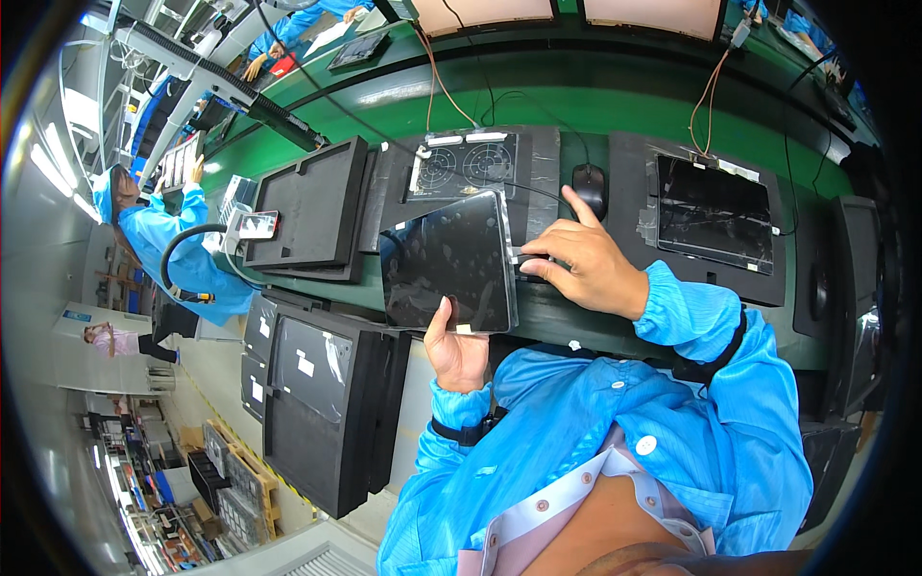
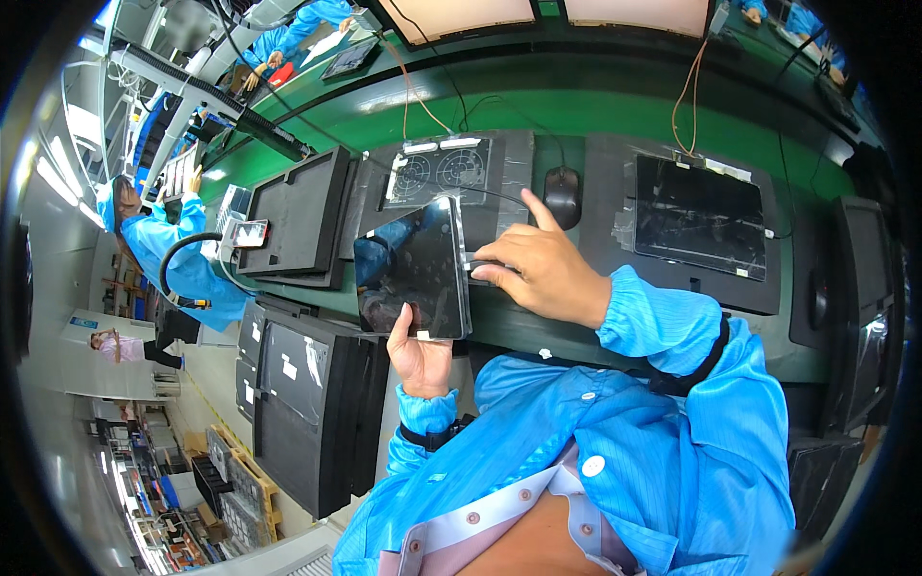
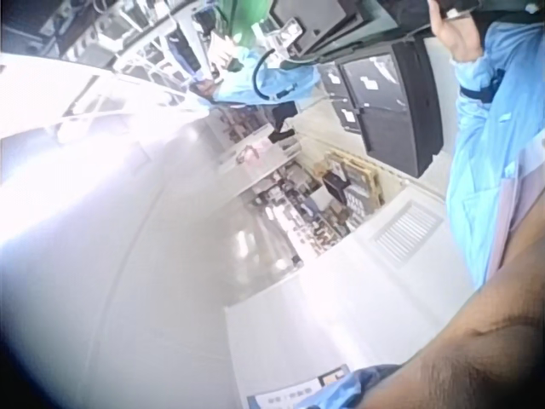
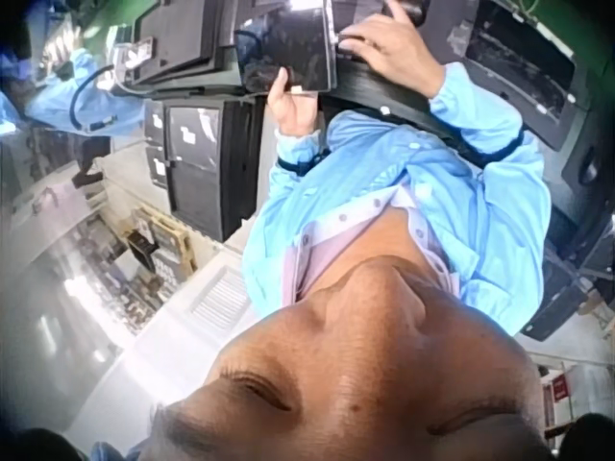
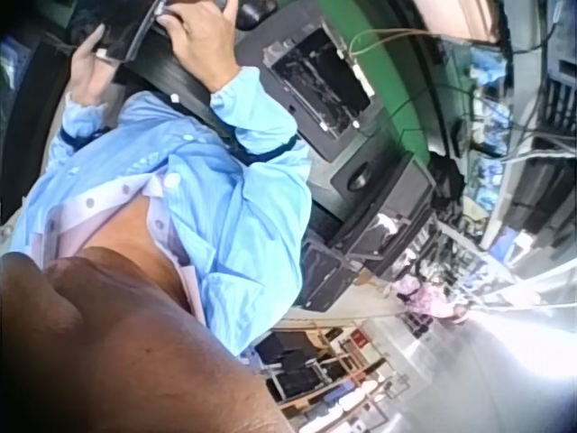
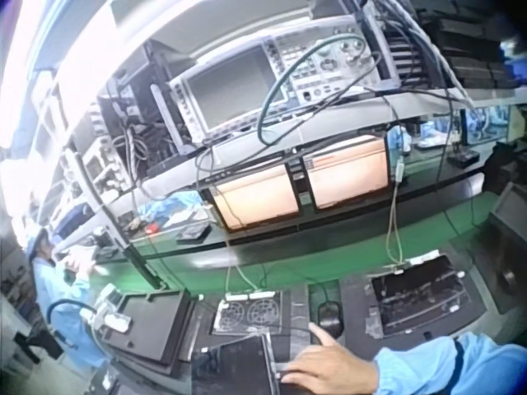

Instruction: Testing electronic tablets, connecting cables, checking screens, and marking them with a pen on an assembly line.

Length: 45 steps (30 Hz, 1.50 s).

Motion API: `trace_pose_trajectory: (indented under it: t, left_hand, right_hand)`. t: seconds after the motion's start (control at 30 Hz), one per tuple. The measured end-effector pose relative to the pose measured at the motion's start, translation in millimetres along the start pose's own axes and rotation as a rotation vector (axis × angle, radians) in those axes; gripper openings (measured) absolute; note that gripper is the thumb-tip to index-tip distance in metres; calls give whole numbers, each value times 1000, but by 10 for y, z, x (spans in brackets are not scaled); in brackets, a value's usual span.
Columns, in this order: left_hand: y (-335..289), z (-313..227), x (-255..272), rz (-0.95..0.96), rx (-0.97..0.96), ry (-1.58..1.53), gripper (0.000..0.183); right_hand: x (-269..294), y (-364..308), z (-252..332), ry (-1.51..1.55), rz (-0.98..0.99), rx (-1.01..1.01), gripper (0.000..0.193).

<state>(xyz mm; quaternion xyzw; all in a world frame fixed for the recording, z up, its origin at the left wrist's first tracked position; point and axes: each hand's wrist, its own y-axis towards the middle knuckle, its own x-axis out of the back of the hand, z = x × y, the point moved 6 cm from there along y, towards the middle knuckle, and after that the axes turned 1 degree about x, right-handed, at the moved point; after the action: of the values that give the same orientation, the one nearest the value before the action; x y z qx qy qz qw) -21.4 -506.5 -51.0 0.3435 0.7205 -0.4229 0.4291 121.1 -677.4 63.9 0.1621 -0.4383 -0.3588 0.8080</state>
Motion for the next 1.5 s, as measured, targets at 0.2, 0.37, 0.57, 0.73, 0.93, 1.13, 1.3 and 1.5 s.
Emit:
trace_pose_trajectory:
  t: [0.2,0.37,0.57,0.73,0.93,1.13,1.3,1.5]
  left_hand:
    - [-27,27,-36,-25,-59,78,30]
    - [-61,93,-149,85,-54,187,31]
    - [199,174,-251,92,11,279,36]
    - [957,284,-384,130,165,277,27]
    - [1464,152,-643,129,215,323,32]
    - [1204,-476,-502,97,234,1492,47]
    - [1459,-889,-785,205,-814,2532,110]
    - [1800,-940,-632,377,-608,2480,110]
  right_hand:
    - [-34,-41,-95,5,32,1,18]
    - [-64,-108,-129,-35,45,6,16]
    - [36,-27,-339,18,108,-98,15]
    - [125,139,-642,-346,139,-116,57]
    - [-102,301,-949,-506,170,-124,82]
    - [-227,287,-1122,-485,199,-120,81]
    - [-290,220,-1150,-516,268,-129,79]
    - [-271,140,-1191,-480,312,-185,80]
